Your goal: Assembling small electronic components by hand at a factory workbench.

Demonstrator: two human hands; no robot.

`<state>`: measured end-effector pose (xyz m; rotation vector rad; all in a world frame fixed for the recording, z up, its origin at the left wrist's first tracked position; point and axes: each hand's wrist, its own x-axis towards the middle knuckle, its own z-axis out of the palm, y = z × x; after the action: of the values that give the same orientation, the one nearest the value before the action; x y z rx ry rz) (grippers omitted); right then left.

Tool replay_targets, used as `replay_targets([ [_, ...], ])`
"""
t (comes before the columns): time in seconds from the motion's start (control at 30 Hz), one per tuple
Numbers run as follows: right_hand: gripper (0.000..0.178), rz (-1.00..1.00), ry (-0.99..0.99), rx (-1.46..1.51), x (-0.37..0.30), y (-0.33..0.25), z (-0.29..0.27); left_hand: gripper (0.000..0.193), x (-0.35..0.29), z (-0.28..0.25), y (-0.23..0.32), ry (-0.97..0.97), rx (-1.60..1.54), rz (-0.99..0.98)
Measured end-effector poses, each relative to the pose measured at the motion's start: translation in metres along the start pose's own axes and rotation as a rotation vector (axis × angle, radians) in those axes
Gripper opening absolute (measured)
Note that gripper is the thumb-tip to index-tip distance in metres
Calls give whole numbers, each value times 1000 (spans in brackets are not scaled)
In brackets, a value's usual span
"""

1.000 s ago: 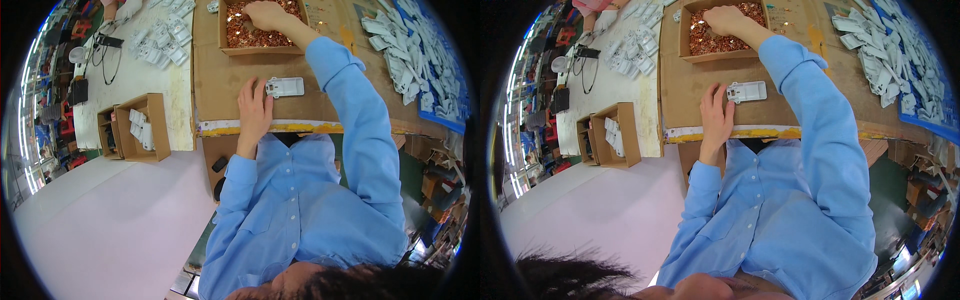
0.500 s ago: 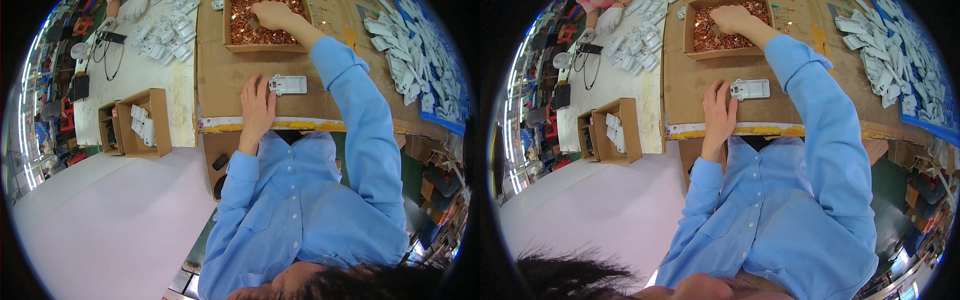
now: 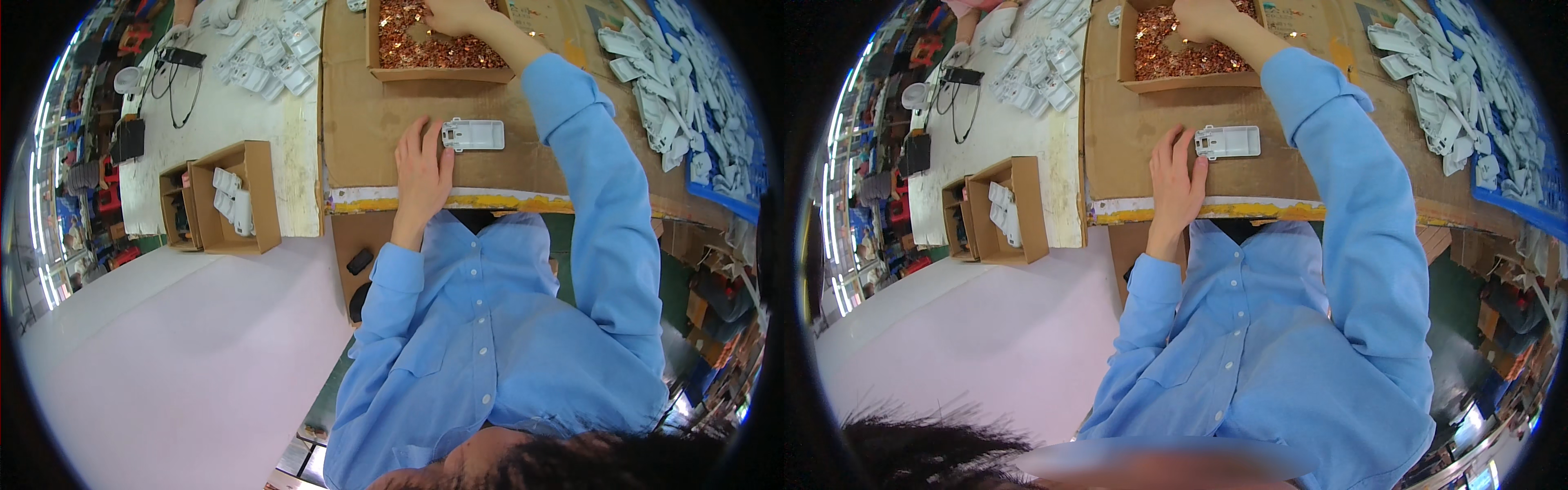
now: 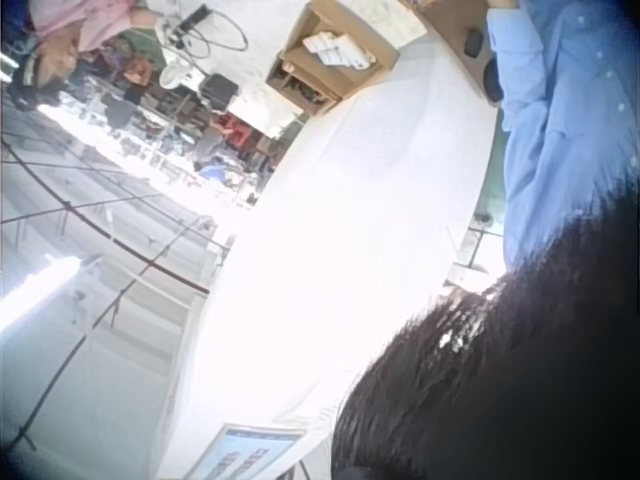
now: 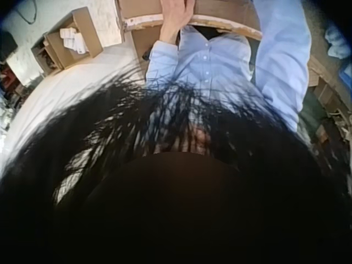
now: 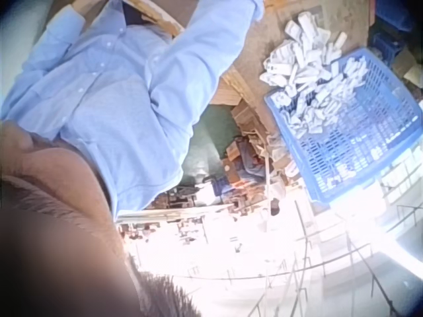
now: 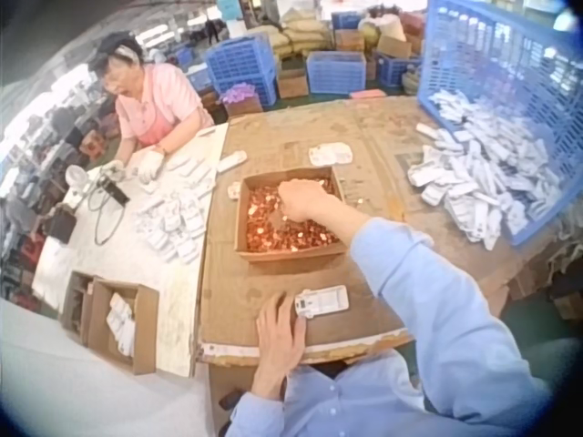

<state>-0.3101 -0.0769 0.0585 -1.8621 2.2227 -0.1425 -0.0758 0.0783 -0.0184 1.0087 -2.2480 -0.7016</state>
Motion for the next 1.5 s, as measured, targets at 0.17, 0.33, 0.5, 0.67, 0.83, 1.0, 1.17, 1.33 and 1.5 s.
replay_targets([
  [0.17,29,35,16,6,2,-3,10,44,-2,0,-1,1,18,-2],
  [0.33,28,-122,160,213,-8,11,23,44,-2,-1,-1,12,14,0],
  [0.5,26,60,-9,14,17,2,35,45,1,1,0,10,18,11],
  [0.67,28,7,82,30,14,6,26,45,1,1,-1,9,27,23],
  [0.83,15,-188,203,343,-39,12,-16,47,-5,-1,-7,19,28,11],
  [1.0,14,-223,272,853,-130,49,-8,60,-6,1,-2,5,44,53],
  [1.17,11,81,112,1310,-231,70,32,67,-3,2,2,-53,105,65],
  [1.33,13,241,70,1627,-329,68,72,71,-1,-1,6,-70,231,128],
  [1.5,9,328,274,2096,-404,52,100,66,18,-5,1,-188,281,213],
])
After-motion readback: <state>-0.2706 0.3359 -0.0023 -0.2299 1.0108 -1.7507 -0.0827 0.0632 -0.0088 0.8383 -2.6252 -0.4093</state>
